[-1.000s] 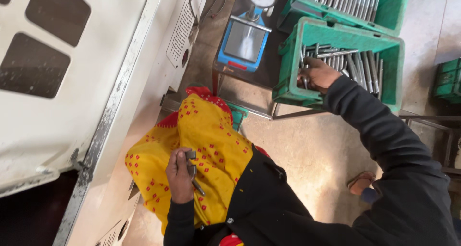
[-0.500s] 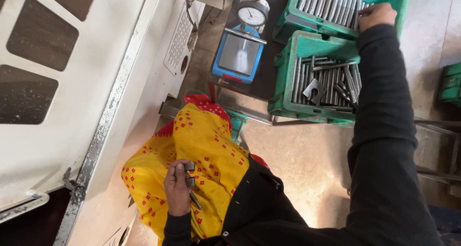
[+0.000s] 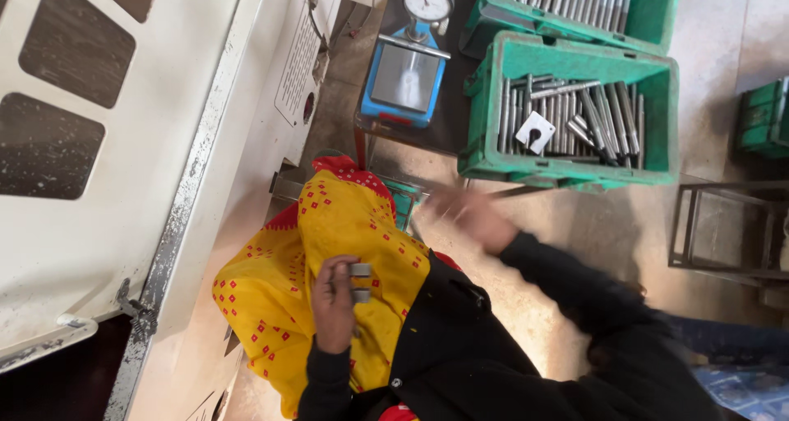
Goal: The person opens a machine door, retrieves cylindrical metal parts from a green crate, and places them into slots inside the machine. They then close the door and repeat the process with additional parts.
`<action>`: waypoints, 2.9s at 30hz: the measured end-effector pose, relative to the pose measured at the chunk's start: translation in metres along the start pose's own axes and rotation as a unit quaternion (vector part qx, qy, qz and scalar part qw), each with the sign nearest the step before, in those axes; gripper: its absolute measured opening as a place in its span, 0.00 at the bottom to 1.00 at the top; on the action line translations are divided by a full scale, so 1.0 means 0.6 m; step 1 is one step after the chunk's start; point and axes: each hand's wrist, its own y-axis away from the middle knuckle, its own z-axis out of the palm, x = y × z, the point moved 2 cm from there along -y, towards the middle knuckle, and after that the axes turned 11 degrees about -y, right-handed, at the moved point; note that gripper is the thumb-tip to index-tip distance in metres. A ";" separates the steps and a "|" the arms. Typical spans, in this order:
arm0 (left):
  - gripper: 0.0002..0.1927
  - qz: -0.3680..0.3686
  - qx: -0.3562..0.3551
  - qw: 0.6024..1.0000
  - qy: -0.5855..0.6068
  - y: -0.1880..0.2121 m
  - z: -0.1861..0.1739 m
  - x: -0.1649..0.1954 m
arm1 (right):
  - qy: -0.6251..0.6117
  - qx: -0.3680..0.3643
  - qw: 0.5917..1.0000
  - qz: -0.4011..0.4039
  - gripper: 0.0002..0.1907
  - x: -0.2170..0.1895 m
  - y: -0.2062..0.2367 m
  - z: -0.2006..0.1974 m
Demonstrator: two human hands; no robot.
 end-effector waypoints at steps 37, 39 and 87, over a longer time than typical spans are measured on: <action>0.13 -0.155 -0.065 0.972 0.162 0.048 -0.041 -0.131 | 0.233 0.357 0.828 -0.363 0.09 -0.089 -0.060 -0.349; 0.12 -0.130 -0.036 0.975 0.176 0.038 -0.049 -0.120 | 0.326 0.329 0.812 -0.354 0.10 -0.092 -0.059 -0.333; 0.04 -0.090 0.168 0.765 0.615 0.051 -0.046 -0.139 | -0.256 -0.145 0.710 -0.640 0.25 -0.317 0.170 0.345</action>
